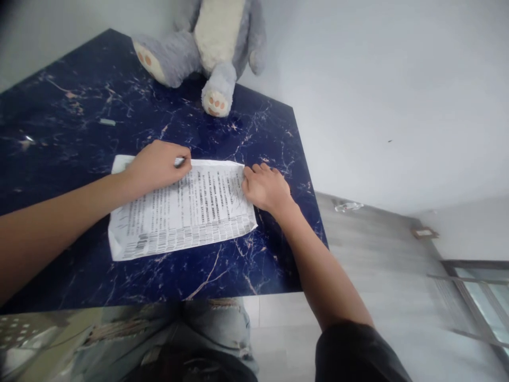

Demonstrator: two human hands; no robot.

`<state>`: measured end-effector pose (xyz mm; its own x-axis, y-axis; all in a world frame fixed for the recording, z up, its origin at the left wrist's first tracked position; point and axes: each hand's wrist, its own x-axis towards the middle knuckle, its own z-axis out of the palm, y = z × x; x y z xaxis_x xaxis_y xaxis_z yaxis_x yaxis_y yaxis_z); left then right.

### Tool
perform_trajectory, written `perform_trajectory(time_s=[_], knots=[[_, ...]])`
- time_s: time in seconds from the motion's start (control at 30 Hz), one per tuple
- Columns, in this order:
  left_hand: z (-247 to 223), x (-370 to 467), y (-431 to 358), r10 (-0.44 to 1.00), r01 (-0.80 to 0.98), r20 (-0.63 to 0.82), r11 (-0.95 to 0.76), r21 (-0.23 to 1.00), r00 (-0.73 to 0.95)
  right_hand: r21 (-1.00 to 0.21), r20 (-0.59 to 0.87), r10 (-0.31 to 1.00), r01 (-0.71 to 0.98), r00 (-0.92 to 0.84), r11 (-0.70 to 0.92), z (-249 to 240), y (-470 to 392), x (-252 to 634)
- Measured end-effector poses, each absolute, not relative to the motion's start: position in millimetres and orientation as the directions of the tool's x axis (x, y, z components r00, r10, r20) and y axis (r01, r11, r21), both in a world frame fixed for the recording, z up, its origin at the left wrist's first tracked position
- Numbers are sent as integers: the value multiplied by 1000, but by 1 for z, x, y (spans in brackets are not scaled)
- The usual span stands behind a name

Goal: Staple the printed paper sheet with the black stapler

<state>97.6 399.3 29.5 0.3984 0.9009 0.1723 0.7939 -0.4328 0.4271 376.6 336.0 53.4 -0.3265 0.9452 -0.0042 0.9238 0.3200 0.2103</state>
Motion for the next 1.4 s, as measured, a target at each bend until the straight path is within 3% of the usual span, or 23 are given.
perform_trajectory(time_s=[0.07, 0.2, 0.3, 0.37, 0.43, 0.5, 0.6, 0.7, 0.77, 0.87, 1.07, 1.17, 1.4], knots=[[29, 97, 400, 887, 780, 191, -461, 423, 421, 117, 17, 944, 938, -329, 325, 57, 336, 382], [26, 95, 402, 859, 756, 232, -511, 410, 456, -277, 45, 957, 917, -286, 287, 69, 338, 417], [25, 94, 404, 849, 757, 244, -529, 384, 469, -493, -77, 867, 774, -493, 397, 76, 341, 446], [25, 93, 405, 839, 753, 246, -543, 371, 485, -570, -130, 764, 678, -632, 465, 77, 344, 462], [25, 93, 406, 822, 737, 244, -569, 365, 514, -559, -139, 745, 672, -653, 485, 77, 346, 474], [24, 94, 405, 806, 728, 245, -592, 344, 539, -484, -86, 822, 745, -563, 460, 78, 348, 484], [23, 98, 401, 817, 760, 251, -576, 301, 520, -402, 164, 962, 876, -219, 268, 81, 347, 480], [22, 102, 398, 831, 756, 258, -556, 346, 494, -532, 321, 946, 833, 37, 148, 84, 340, 438], [24, 101, 398, 831, 721, 304, -556, 413, 466, -602, 268, 960, 764, -79, 231, 81, 331, 392], [28, 91, 404, 837, 709, 414, -533, 462, 359, -603, 239, 934, 714, -264, 356, 66, 317, 326], [29, 68, 418, 885, 787, 428, -392, 476, 182, -563, 208, 904, 710, -374, 424, 47, 309, 292], [27, 71, 416, 888, 767, 414, -405, 497, 201, -549, 144, 889, 713, -434, 437, 52, 311, 306], [21, 84, 408, 819, 751, 451, -537, 384, 355, -502, -27, 896, 781, -444, 372, 63, 321, 357]])
